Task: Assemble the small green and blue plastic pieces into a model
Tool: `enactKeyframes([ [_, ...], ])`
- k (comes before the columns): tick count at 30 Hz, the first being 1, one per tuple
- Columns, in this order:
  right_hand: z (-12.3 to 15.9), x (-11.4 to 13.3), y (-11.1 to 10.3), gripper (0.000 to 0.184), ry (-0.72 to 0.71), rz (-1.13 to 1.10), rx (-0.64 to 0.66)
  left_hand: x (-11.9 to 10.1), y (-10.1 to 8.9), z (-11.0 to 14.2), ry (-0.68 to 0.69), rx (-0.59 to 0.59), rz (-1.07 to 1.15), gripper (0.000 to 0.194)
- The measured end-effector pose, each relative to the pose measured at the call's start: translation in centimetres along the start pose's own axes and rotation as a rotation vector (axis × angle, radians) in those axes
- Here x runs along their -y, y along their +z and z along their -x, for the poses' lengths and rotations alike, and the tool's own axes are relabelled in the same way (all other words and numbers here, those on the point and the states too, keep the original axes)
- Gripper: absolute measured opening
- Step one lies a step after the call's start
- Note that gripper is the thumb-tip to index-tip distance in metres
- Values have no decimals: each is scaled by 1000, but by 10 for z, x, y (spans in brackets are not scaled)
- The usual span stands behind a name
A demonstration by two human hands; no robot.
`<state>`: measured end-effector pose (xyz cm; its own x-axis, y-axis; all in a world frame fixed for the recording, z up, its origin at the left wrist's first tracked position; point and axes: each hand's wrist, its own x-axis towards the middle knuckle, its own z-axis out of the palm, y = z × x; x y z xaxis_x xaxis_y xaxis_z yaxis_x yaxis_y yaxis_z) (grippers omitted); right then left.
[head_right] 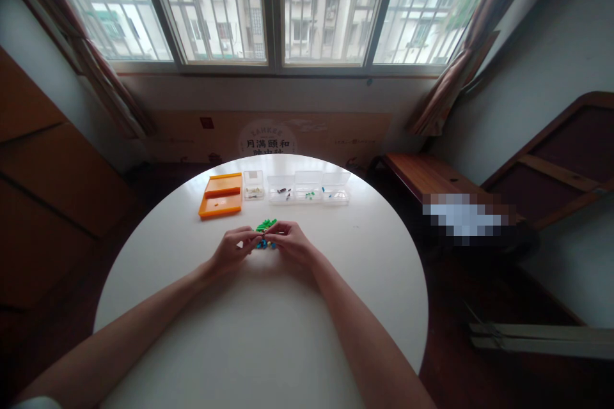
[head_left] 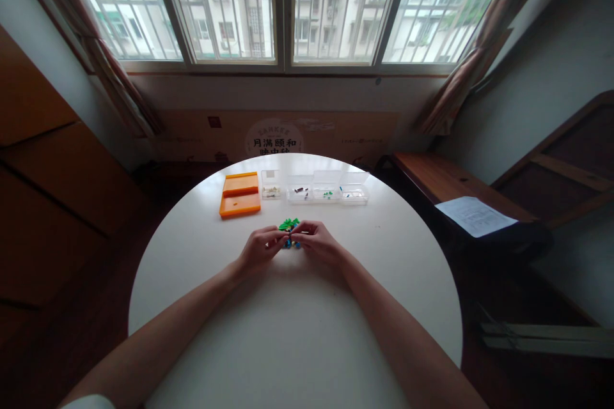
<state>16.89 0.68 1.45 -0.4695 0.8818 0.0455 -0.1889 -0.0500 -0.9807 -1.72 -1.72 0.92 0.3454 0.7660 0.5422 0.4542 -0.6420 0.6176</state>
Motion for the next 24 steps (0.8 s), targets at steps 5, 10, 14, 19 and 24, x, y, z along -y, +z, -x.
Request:
enactKeyframes([
  [5, 0, 0, 0, 29, -6, 8, 0, -2, 0, 0, 5, 2, -1, 20],
  [10, 1, 0, 0, 30, -3, 30, -5, -2, 0, -1, 10, -2, -4, 19],
  [14, 1, 1, 0, 30, 2, 9, 1, -3, -1, -1, 11, 7, -1, 19],
  [19, 2, 2, 1, 29, 12, -8, 1, -3, -1, -1, -4, 15, 5, 20],
  [24, 2, 2, 1, 32, 7, -7, -12, -3, 0, -1, -7, 21, 4, 19],
])
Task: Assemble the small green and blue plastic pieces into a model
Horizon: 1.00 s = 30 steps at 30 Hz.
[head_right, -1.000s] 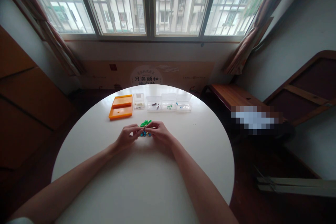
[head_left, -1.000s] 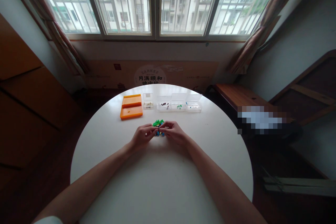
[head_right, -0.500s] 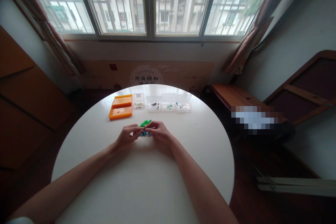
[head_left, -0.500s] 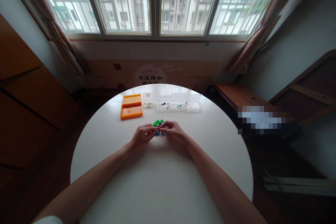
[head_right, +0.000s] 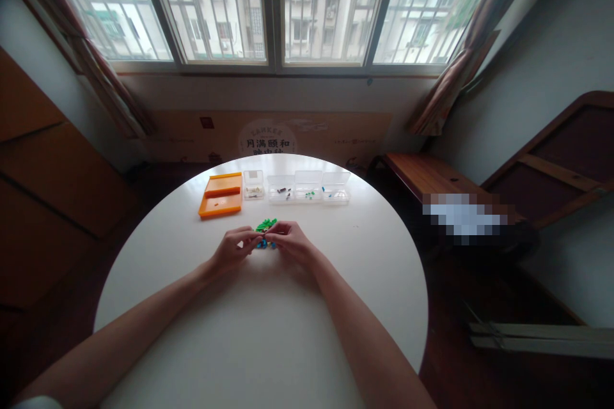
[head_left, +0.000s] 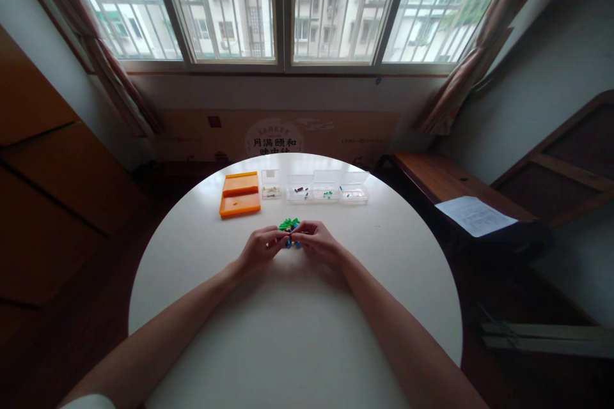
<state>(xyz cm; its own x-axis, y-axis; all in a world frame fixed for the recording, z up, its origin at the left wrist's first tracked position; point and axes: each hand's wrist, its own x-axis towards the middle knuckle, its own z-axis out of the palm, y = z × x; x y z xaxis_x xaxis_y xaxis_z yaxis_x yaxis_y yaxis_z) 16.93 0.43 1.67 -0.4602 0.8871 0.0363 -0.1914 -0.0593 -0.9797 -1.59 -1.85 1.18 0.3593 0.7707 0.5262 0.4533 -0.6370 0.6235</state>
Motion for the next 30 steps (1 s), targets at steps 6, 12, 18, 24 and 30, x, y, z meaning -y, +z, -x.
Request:
enactKeyframes([
  [6, 0, 0, 0, 31, 7, -2, 3, 0, 0, 0, 4, -1, -5, 20],
  [12, -1, 0, -1, 28, 9, 9, 4, 0, 1, 0, 24, -30, 12, 20],
  [18, -1, 0, 0, 25, -6, 4, 12, 1, 2, 0, 24, -35, 8, 19],
  [24, -2, -3, -1, 28, -5, 11, 8, 1, 1, 0, 17, -34, -9, 20],
  [30, -2, -2, 0, 28, -25, -1, 18, -2, 1, 0, 39, -33, -13, 19],
])
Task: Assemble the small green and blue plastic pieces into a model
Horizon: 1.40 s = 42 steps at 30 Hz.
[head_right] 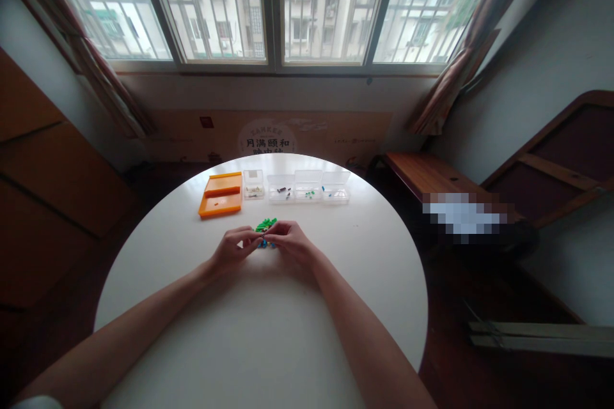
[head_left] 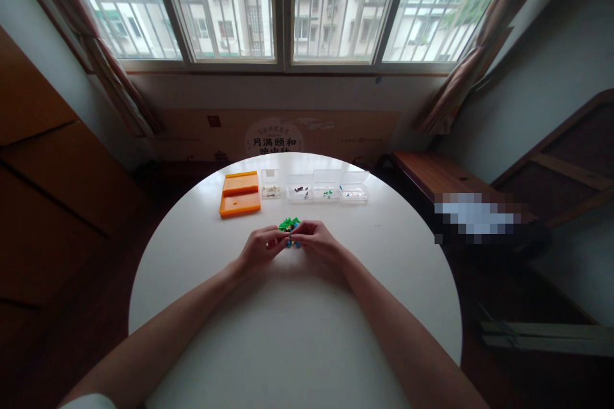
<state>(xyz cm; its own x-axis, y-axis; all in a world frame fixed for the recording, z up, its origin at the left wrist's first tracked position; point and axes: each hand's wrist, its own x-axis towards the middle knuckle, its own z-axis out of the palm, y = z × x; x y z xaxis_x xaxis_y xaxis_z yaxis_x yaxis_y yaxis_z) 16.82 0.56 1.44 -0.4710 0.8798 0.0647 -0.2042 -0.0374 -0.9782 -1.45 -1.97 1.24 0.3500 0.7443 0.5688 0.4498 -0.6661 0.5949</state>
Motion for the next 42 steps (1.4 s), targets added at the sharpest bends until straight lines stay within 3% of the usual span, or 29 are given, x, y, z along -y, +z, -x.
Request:
enactKeyframes([
  [42, 1, 0, 0, 26, 13, -25, -19, 4, 0, 0, -45, 0, -11, 16],
])
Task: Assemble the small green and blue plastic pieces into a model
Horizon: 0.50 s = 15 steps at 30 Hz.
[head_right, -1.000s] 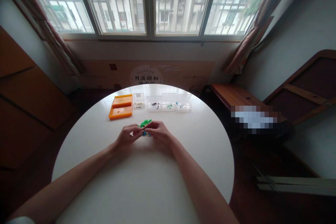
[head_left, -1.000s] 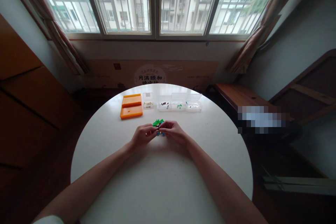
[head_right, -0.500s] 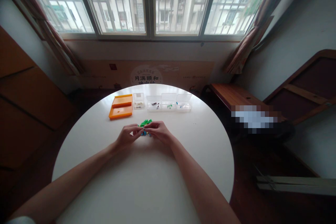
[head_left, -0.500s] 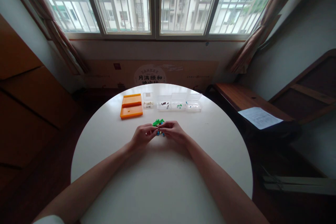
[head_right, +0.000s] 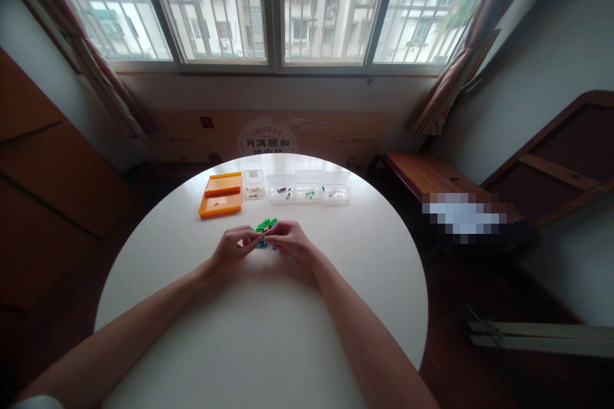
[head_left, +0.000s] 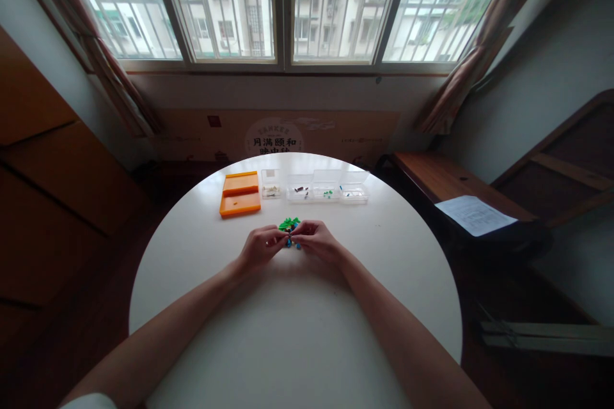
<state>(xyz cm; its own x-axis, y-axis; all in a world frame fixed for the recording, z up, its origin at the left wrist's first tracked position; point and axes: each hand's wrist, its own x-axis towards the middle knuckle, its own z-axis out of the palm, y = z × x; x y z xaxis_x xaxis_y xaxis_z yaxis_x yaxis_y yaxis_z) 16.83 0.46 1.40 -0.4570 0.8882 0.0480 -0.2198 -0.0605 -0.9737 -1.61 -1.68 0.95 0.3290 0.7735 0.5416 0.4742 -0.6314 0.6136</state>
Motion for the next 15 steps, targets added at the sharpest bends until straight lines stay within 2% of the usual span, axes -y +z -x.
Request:
enactKeyframes([
  [15, 0, -1, -1, 23, 3, -1, 11, -2, -2, -1, 20, 6, 41, 18],
])
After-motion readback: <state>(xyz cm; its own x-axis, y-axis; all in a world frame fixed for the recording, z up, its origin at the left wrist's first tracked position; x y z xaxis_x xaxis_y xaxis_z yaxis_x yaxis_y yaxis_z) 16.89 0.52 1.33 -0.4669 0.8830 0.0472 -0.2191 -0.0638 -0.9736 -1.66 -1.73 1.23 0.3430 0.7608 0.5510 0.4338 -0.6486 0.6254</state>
